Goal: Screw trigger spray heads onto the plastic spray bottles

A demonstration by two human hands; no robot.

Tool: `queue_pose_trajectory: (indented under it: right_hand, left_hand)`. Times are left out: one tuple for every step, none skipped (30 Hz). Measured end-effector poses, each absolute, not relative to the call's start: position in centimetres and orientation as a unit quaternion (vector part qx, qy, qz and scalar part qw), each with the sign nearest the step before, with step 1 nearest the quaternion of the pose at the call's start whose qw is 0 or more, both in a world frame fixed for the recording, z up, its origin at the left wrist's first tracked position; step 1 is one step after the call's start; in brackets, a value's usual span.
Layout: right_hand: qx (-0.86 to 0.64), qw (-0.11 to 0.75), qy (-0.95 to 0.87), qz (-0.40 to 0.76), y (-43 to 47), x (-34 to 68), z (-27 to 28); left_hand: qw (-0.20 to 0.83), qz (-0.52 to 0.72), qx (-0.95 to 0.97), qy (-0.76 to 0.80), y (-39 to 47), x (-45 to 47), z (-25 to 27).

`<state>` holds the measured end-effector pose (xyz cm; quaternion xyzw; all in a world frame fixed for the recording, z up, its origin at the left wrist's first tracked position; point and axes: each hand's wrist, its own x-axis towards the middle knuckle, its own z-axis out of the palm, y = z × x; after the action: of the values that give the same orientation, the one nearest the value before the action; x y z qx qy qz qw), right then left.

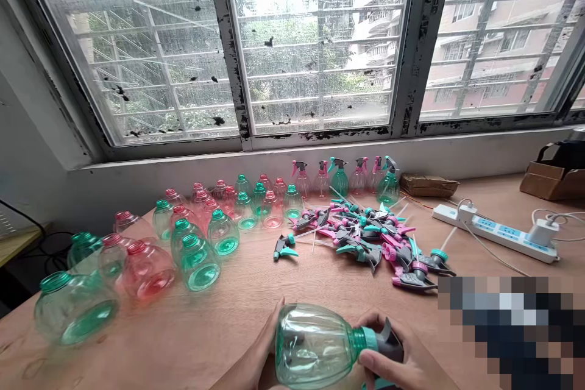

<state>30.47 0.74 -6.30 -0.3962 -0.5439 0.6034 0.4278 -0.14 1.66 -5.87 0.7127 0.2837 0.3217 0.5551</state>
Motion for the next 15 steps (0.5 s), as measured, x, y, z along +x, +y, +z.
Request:
queue_pose_trajectory:
  right_hand:
    - [-0.395, 0.428, -0.543, 0.605, 0.7, 30.5, -6.2]
    - [-0.394, 0.427, -0.542, 0.607, 0.7, 30.5, -6.2]
    - [-0.396, 0.427, -0.540, 0.608, 0.7, 30.5, -6.2]
    - [-0.397, 0.426, -0.539, 0.609, 0.7, 30.5, -6.1]
    - [-0.401, 0.424, -0.537, 0.609, 0.6, 30.5, -6.1]
    - [-0.405, 0.423, -0.535, 0.610, 0.6, 30.5, -6.1]
    - [-0.408, 0.421, -0.534, 0.609, 0.6, 30.5, -6.1]
    - [-0.411, 0.420, -0.535, 0.607, 0.5, 30.5, -6.1]
    - [-0.414, 0.418, -0.535, 0.606, 0.5, 30.5, -6.1]
    - [-0.416, 0.417, -0.535, 0.606, 0.5, 30.5, -6.1]
    - [-0.417, 0.416, -0.534, 0.606, 0.5, 30.5, -6.1]
    - [-0.415, 0.417, -0.534, 0.607, 0.5, 30.5, -6.1]
    - [-0.412, 0.418, -0.535, 0.608, 0.6, 30.5, -6.1]
    - [-0.407, 0.418, -0.537, 0.609, 0.6, 30.6, -6.1]
    - [-0.401, 0.418, -0.540, 0.610, 0.6, 30.6, -6.1]
  left_hand:
    - [0.552, 0.321, 0.715, 0.285, 1.7, -0.1, -5.9]
    - [0.548, 0.319, 0.717, 0.290, 1.7, -0.1, -5.9]
    - [0.546, 0.316, 0.717, 0.297, 1.7, -0.1, -5.9]
    - [0.543, 0.315, 0.716, 0.304, 1.7, -0.1, -5.8]
    - [0.543, 0.313, 0.715, 0.310, 1.7, -0.1, -5.7]
    - [0.544, 0.310, 0.713, 0.315, 1.6, -0.1, -5.6]
    - [0.545, 0.307, 0.712, 0.319, 1.6, -0.1, -5.5]
    - [0.547, 0.302, 0.712, 0.321, 1.6, -0.1, -5.4]
    - [0.549, 0.295, 0.712, 0.323, 1.6, -0.2, -5.3]
    - [0.550, 0.290, 0.713, 0.323, 1.6, -0.2, -5.2]
    - [0.552, 0.285, 0.714, 0.324, 1.6, -0.2, -5.1]
    - [0.552, 0.281, 0.715, 0.323, 1.6, -0.2, -5.0]
    - [0.553, 0.280, 0.715, 0.322, 1.5, -0.1, -4.9]
    - [0.554, 0.280, 0.715, 0.321, 1.5, 0.0, -4.7]
    - [0.555, 0.281, 0.715, 0.320, 1.4, 0.1, -4.6]
